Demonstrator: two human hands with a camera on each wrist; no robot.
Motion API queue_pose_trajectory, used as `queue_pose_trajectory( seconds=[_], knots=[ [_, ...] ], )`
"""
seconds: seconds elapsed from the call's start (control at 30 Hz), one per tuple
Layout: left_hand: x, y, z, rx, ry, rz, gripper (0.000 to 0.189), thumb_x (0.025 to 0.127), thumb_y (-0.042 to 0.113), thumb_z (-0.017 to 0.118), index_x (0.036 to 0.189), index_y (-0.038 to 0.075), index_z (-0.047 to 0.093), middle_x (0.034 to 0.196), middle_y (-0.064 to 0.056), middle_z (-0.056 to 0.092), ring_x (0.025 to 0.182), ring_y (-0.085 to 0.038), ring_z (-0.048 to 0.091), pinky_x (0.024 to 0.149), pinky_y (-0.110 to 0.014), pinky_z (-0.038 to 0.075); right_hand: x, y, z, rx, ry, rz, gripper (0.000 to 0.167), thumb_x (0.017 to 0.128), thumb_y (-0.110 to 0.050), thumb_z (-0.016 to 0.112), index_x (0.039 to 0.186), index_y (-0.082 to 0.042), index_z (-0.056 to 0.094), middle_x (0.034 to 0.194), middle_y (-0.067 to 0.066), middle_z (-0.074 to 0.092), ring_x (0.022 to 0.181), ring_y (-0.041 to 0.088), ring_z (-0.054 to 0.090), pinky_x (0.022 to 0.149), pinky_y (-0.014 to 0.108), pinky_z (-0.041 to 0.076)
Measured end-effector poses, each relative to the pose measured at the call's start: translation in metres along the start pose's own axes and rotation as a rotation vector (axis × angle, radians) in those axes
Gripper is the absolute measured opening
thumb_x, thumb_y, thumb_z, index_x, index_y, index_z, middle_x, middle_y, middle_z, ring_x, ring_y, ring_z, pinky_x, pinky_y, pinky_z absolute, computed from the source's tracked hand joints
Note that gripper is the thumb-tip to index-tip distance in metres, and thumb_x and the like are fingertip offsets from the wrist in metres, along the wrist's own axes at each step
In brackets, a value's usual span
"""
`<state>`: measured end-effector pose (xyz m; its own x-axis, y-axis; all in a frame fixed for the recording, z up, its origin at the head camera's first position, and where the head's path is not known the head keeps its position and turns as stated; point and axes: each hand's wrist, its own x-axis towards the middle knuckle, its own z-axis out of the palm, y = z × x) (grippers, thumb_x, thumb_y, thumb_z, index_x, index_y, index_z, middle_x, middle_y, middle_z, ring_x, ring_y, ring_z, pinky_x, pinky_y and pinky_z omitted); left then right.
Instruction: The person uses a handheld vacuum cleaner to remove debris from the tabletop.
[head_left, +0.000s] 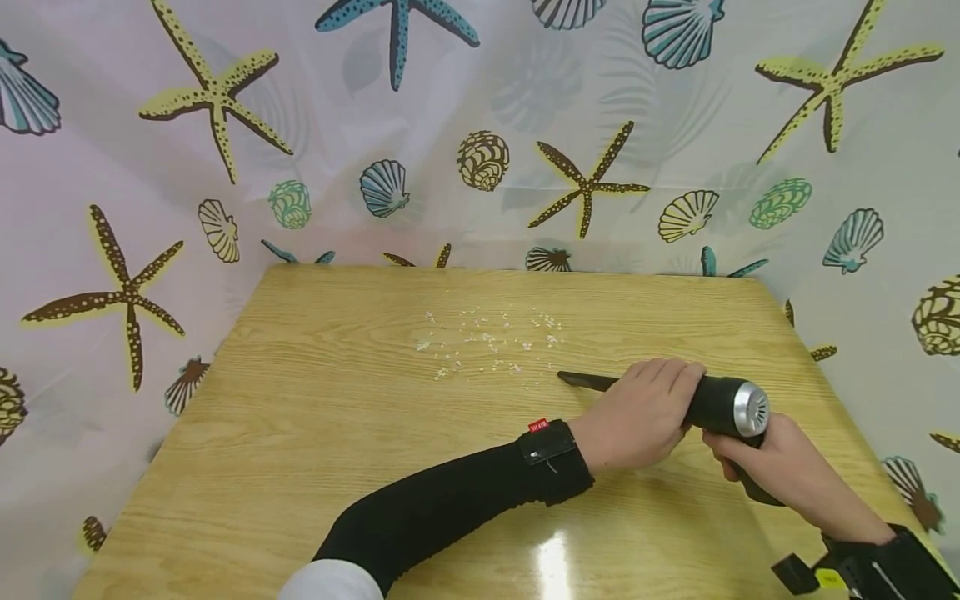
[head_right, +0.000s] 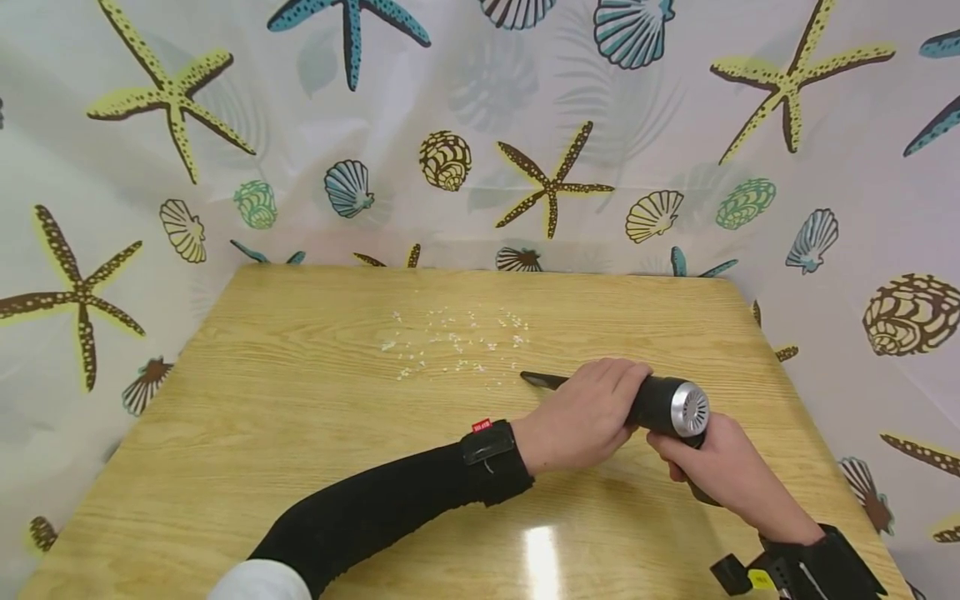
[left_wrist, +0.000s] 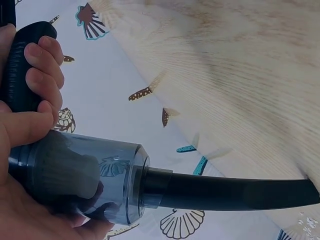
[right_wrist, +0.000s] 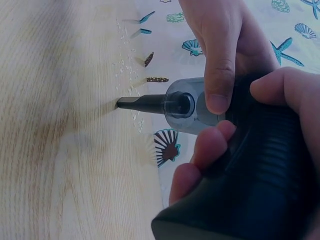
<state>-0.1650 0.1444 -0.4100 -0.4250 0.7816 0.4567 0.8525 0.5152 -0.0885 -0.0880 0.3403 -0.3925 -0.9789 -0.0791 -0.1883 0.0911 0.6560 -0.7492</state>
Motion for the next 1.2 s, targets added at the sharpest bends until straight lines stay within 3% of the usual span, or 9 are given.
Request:
queue_pose_trajectory(
  seconds=[0.17,0.8,1.2],
  knots=[
    [-0.003,0.001,-0.002,0.028,-0.002,-0.011,0.048,0.1,0.031,0.05,0.139,0.005,0.045,0.127,-0.002,0.058,0.118,-0.015,0.058,0.103,-0.028,0.047,0.0,0.0,0.0,0.009,-0.01,-0.031,0.029,0.1,-0.022,0.062,0.115,0.002,0.055,0.069,0.006,0.059,0.061,0.025,0.06,0.061,0.03,0.045],
    [-0.011,0.001,-0.009,0.049,-0.059,-0.045,0.048,0.102,0.031,0.047,0.142,0.005,0.043,0.126,-0.003,0.059,0.118,-0.016,0.058,0.099,-0.029,0.05,0.004,-0.002,0.005,0.055,-0.038,-0.083,0.034,0.1,-0.018,0.062,0.124,0.004,0.051,0.071,0.006,0.059,0.06,0.022,0.059,0.06,0.031,0.047],
    [-0.017,-0.003,-0.01,0.055,-0.04,-0.055,0.042,0.102,0.029,0.047,0.137,0.005,0.046,0.121,-0.002,0.059,0.113,-0.014,0.059,0.094,-0.027,0.051,0.01,-0.002,0.009,0.043,-0.044,-0.098,0.036,0.1,-0.018,0.062,0.127,0.004,0.051,0.072,0.006,0.059,0.061,0.021,0.059,0.061,0.031,0.047]
  ],
)
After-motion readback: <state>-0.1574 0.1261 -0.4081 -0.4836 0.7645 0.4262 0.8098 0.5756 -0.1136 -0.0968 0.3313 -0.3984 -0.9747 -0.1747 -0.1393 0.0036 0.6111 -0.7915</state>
